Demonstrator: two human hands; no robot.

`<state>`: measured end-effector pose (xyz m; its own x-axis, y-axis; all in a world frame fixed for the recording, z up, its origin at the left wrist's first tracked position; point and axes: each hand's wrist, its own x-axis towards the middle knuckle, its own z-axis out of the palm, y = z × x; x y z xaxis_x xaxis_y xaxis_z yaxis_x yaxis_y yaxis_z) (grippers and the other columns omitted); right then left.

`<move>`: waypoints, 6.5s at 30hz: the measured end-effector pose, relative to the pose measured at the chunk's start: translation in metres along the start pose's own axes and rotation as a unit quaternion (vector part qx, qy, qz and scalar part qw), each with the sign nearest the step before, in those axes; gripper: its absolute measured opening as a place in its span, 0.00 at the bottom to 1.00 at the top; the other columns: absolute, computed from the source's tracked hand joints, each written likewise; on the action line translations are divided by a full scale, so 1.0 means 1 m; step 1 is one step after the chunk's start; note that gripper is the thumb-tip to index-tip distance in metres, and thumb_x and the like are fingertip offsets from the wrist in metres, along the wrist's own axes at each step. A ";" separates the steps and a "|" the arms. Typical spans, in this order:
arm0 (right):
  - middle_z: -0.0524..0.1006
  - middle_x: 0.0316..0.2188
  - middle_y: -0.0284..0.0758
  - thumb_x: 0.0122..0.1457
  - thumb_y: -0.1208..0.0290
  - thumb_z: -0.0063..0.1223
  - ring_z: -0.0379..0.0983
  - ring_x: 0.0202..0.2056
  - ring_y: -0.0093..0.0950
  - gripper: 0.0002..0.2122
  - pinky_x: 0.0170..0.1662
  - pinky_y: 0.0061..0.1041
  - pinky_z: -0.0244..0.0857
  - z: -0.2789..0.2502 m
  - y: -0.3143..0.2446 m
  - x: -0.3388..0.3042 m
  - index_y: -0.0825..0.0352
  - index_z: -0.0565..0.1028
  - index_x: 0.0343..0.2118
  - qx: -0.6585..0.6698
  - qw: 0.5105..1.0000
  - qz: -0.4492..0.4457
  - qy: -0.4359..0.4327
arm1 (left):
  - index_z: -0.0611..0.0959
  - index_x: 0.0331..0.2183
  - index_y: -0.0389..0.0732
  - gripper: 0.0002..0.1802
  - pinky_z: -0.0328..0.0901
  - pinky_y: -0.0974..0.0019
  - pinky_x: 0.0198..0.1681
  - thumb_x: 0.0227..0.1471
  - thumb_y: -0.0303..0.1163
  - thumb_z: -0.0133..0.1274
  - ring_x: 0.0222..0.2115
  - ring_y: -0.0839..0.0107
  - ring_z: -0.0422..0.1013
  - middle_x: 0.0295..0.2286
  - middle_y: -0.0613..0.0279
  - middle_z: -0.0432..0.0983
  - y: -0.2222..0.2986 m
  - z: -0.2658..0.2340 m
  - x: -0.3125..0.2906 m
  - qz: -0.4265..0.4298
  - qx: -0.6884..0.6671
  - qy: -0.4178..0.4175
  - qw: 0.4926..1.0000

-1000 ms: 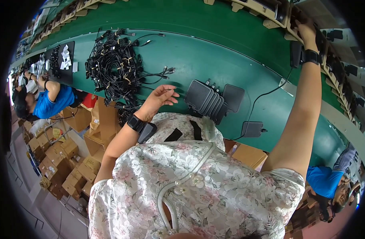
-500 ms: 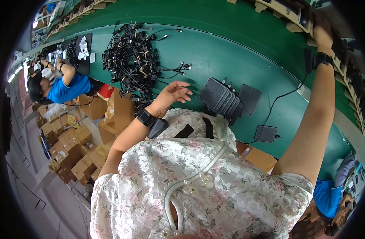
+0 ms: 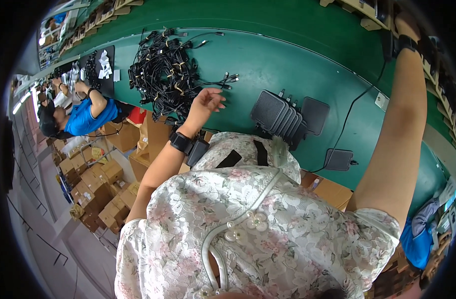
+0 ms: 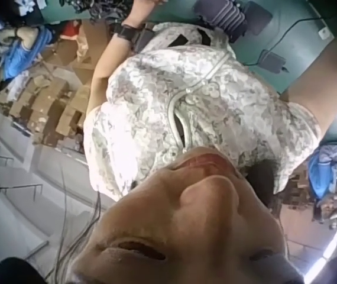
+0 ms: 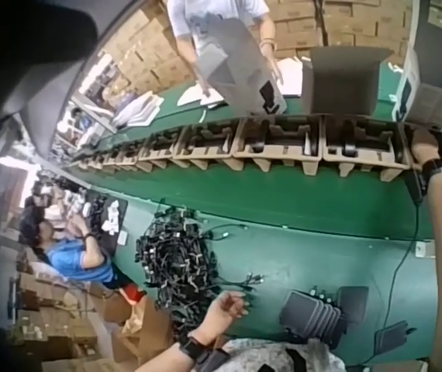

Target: The person picks up a cable from a pile, wraps it, and places it into a tray before placing a small black plate into the tray as well. This process is repeated for several cables and plates.

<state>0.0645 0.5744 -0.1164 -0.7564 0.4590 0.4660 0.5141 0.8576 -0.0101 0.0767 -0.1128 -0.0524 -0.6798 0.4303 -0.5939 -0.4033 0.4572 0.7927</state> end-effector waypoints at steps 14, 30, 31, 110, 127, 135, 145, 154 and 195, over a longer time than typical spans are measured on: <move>0.71 0.31 0.35 0.44 0.64 0.56 0.65 0.36 0.34 0.11 0.39 0.30 0.59 -0.185 -0.328 -0.243 0.64 0.75 0.29 0.243 0.919 -0.206 -0.232 | 0.73 0.36 0.36 0.13 0.65 0.75 0.31 0.52 0.35 0.48 0.27 0.75 0.70 0.29 0.61 0.74 -0.013 0.006 0.031 -0.181 0.073 -0.181 0.964; 0.71 0.35 0.30 0.53 0.63 0.52 0.64 0.30 0.20 0.16 0.29 0.18 0.59 -0.192 -0.328 -0.253 0.67 0.70 0.41 0.804 0.378 0.292 -0.354 | 0.71 0.30 0.41 0.17 0.56 0.77 0.21 0.55 0.46 0.41 0.19 0.79 0.60 0.21 0.68 0.64 -0.004 0.033 0.044 -0.146 -0.168 -0.392 0.893; 0.71 0.35 0.30 0.54 0.63 0.51 0.63 0.28 0.18 0.16 0.27 0.16 0.58 -0.192 -0.325 -0.252 0.67 0.69 0.42 0.797 0.380 0.277 -0.380 | 0.71 0.30 0.41 0.17 0.55 0.78 0.21 0.56 0.45 0.40 0.19 0.80 0.59 0.20 0.68 0.63 0.011 0.035 0.042 -0.137 -0.185 -0.412 0.882; 0.72 0.26 0.29 0.56 0.72 0.46 0.66 0.27 0.18 0.08 0.33 0.16 0.61 -0.114 -0.296 -0.272 0.65 0.71 0.38 0.512 0.823 0.183 -0.164 | 0.73 0.32 0.38 0.14 0.58 0.56 0.39 0.42 0.37 0.50 0.35 0.58 0.66 0.28 0.58 0.72 -0.001 -0.086 0.122 0.112 0.656 0.334 0.668; 0.71 0.29 0.31 0.59 0.68 0.42 0.66 0.33 0.20 0.15 0.39 0.22 0.61 -0.231 -0.346 -0.227 0.64 0.66 0.49 0.622 0.670 0.152 -0.377 | 0.65 0.44 0.38 0.23 0.64 0.68 0.37 0.45 0.27 0.54 0.31 0.68 0.70 0.32 0.57 0.72 0.083 0.032 0.034 0.255 0.229 -0.154 0.927; 0.68 0.28 0.29 0.62 0.63 0.34 0.63 0.29 0.19 0.16 0.35 0.17 0.60 -0.225 -0.345 -0.216 0.70 0.64 0.45 0.873 0.322 0.291 -0.223 | 0.67 0.42 0.35 0.20 0.65 0.70 0.30 0.48 0.32 0.53 0.25 0.73 0.71 0.26 0.61 0.75 0.061 0.075 0.032 0.188 -0.128 -0.172 0.958; 0.68 0.30 0.32 0.60 0.66 0.39 0.65 0.29 0.23 0.12 0.34 0.20 0.61 -0.231 -0.307 -0.228 0.68 0.64 0.42 0.755 0.604 0.066 -0.248 | 0.73 0.33 0.37 0.12 0.60 0.77 0.26 0.56 0.34 0.40 0.19 0.81 0.65 0.16 0.69 0.68 0.058 0.046 0.046 0.085 0.076 -0.399 0.910; 0.68 0.25 0.32 0.58 0.73 0.42 0.63 0.24 0.19 0.12 0.28 0.19 0.59 -0.240 -0.298 -0.222 0.68 0.63 0.44 0.505 0.833 0.035 -0.225 | 0.61 0.49 0.39 0.21 0.62 0.75 0.27 0.54 0.29 0.44 0.22 0.77 0.65 0.25 0.62 0.69 0.069 0.047 0.053 0.187 -0.033 -0.212 0.959; 0.68 0.44 0.47 0.54 0.62 0.40 0.65 0.45 0.43 0.20 0.43 0.38 0.63 -0.043 -0.074 -0.031 0.63 0.64 0.50 -0.145 0.985 -0.008 -0.095 | 0.64 0.47 0.38 0.21 0.63 0.75 0.28 0.51 0.21 0.45 0.24 0.79 0.65 0.27 0.64 0.66 -0.004 -0.027 -0.009 0.117 0.210 0.065 0.968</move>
<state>0.0676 0.4869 -0.0921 -0.8128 0.5055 0.2897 0.5752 0.7750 0.2617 0.0678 -0.1398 -0.0470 -0.8049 0.4717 -0.3600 0.0385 0.6470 0.7615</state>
